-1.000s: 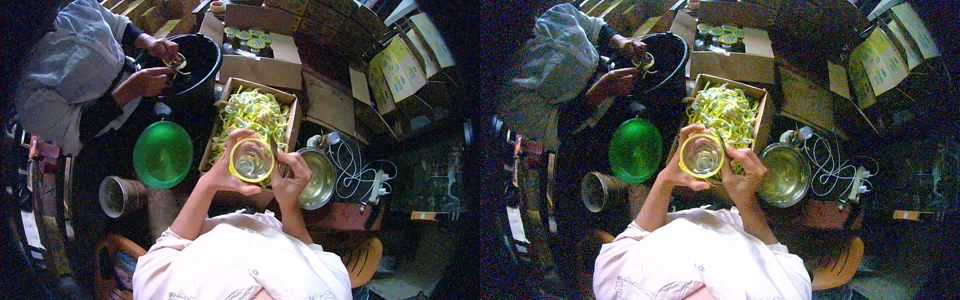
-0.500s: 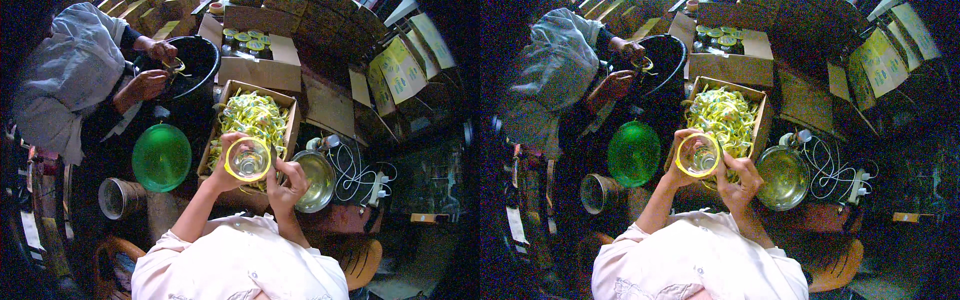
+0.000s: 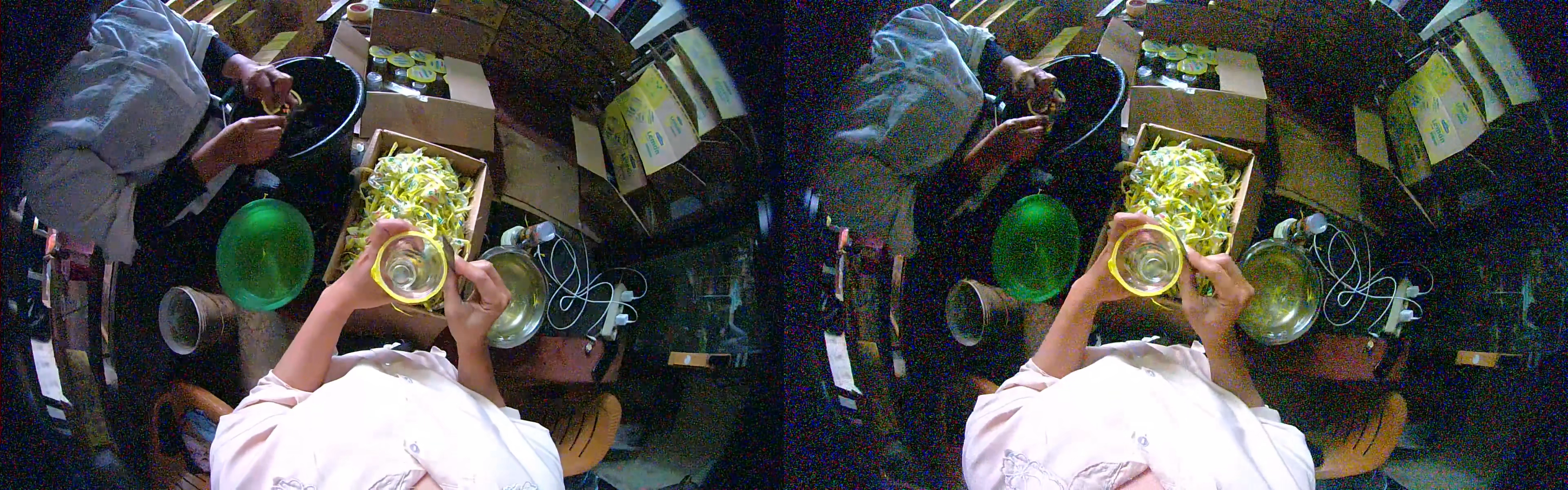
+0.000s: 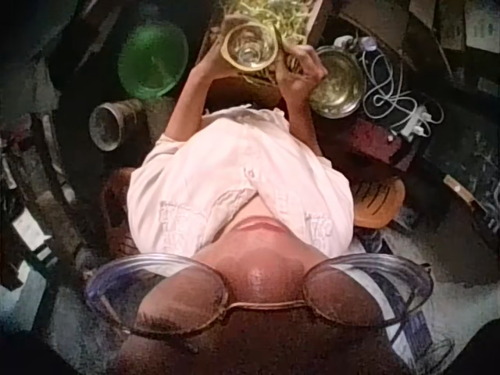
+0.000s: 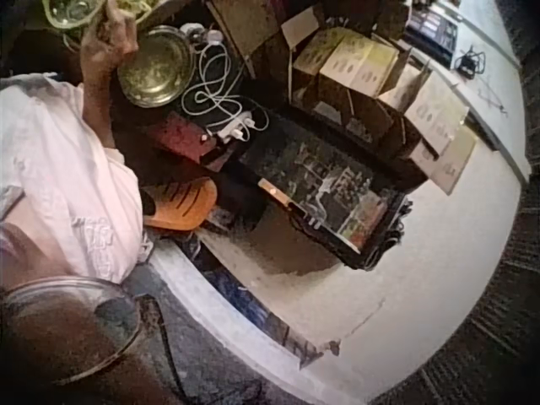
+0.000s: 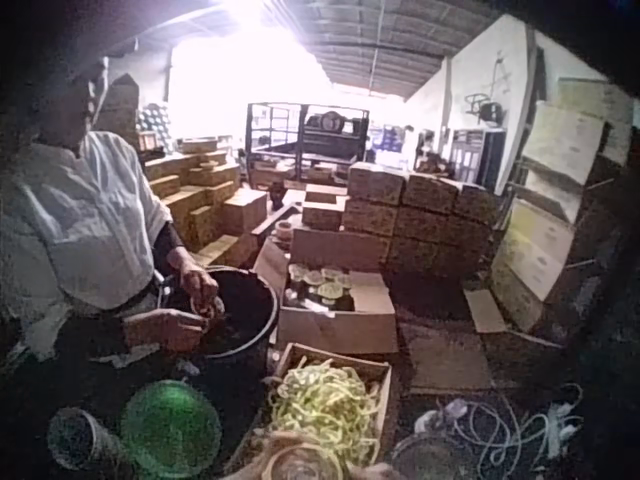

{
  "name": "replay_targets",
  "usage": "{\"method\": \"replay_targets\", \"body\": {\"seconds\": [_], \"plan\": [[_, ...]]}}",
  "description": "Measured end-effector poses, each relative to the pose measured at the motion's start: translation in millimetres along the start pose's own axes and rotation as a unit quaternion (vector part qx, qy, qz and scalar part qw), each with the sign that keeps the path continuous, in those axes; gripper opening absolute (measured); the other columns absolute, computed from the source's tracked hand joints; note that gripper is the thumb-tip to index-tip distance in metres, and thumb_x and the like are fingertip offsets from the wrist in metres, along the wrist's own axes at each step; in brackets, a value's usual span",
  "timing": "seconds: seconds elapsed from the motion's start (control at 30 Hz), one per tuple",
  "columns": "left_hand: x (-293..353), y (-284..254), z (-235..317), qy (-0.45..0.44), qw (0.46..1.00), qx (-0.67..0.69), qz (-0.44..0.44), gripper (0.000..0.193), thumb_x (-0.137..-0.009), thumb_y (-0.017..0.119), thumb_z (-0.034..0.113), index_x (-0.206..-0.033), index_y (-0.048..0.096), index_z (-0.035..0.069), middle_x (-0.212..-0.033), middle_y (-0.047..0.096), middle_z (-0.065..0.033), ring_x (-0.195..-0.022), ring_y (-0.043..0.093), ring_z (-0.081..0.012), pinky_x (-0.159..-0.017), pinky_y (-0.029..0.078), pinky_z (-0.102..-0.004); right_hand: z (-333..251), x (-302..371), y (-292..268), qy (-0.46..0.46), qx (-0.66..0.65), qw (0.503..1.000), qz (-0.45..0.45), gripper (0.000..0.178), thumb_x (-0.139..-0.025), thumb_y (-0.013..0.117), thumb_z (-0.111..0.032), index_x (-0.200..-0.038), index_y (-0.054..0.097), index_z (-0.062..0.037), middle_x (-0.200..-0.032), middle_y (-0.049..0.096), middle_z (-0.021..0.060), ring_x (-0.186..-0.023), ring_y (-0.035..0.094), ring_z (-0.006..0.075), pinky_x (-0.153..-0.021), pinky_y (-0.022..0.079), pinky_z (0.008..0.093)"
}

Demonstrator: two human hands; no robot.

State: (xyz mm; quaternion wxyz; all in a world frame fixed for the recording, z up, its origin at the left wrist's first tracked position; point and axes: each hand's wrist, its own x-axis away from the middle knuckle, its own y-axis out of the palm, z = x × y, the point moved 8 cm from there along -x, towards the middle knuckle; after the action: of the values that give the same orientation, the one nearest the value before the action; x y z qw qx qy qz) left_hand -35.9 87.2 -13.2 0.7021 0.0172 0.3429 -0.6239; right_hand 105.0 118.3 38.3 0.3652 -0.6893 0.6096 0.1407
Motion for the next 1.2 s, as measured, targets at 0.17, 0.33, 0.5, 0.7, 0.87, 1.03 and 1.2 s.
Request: {"method": "replay_targets", "body": {"seconds": [0.17,0.33,0.5,0.7,0.87,1.03,1.2], "plan": [[2,4,-14,-0.039,0.994,0.103,-0.001,0.086,-0.049,0.081,0.010,-0.117,0.028,0.007,-0.107,0.038,-0.0082,-0.101,0.046,-0.0198,-0.088,0.038,-0.0297,0,-3,2,0.017,-0.018,1.000,-0.003,0.020,-0.061,0.064,0.010,-0.078,0.062,-0.0011,-0.065,0.057,0.0057,-0.059,0.054,0.0136,-0.056,0.042,0.0225],[-4,3,-6,-0.004,0.997,0.074,-0.007,0.087,-0.050,0.081,0.009,-0.118,0.027,0.006,-0.106,0.039,-0.0080,-0.102,0.046,-0.0201,-0.089,0.038,-0.0293,2,0,0,0.023,-0.021,1.000,0.002,0.021,-0.062,0.064,0.009,-0.080,0.062,-0.0012,-0.066,0.058,0.0058,-0.060,0.054,0.0124,-0.056,0.042,0.0223],[-5,9,-8,-0.034,0.992,0.115,-0.037,0.092,-0.049,0.081,0.009,-0.121,0.024,0.005,-0.108,0.040,-0.0093,-0.102,0.047,-0.0198,-0.089,0.039,-0.0292,11,-4,3,0.035,-0.035,0.999,0.005,0.018,-0.063,0.064,0.006,-0.080,0.062,-0.0010,-0.067,0.058,0.0051,-0.062,0.054,0.0111,-0.056,0.042,0.0214],[-7,-2,-7,-0.019,0.994,0.098,0.043,0.090,-0.050,0.081,0.009,-0.120,0.025,0.005,-0.109,0.038,-0.0085,-0.102,0.046,-0.0190,-0.089,0.039,-0.0309,2,4,-5,0.041,-0.006,0.998,0.045,0.015,-0.065,0.066,0.003,-0.078,0.061,-0.0009,-0.065,0.055,0.0031,-0.058,0.050,0.0084,-0.050,0.037,0.0197],[-6,-6,-3,-0.011,0.994,0.091,0.058,0.092,-0.049,0.083,0.013,-0.119,0.024,0.006,-0.109,0.037,-0.0087,-0.103,0.044,-0.0185,-0.089,0.039,-0.0311,-5,8,-2,0.049,0.009,0.998,0.031,0.018,-0.062,0.068,0.001,-0.079,0.062,-0.0029,-0.067,0.059,0.0080,-0.058,0.057,0.0171,-0.054,0.045,0.0256],[-9,-6,16,0.033,0.998,0.012,0.044,0.096,-0.047,0.085,0.021,-0.118,0.022,0.007,-0.107,0.037,-0.0089,-0.099,0.047,-0.0200,-0.088,0.039,-0.0314,-8,8,-2,0.026,-0.008,0.999,0.045,0.017,-0.063,0.067,0.002,-0.079,0.061,-0.0015,-0.066,0.057,0.0060,-0.058,0.053,0.0137,-0.053,0.042,0.0233],[-4,-5,14,0.018,0.998,0.036,0.041,0.094,-0.048,0.084,0.021,-0.117,0.024,0.007,-0.106,0.039,-0.0081,-0.099,0.048,-0.0200,-0.087,0.040,-0.0304,1,10,-2,0.038,-0.029,0.998,0.033,0.016,-0.064,0.064,0.005,-0.079,0.060,0.0002,-0.065,0.055,0.0041,-0.060,0.052,0.0114,-0.054,0.039,0.0214]]}}
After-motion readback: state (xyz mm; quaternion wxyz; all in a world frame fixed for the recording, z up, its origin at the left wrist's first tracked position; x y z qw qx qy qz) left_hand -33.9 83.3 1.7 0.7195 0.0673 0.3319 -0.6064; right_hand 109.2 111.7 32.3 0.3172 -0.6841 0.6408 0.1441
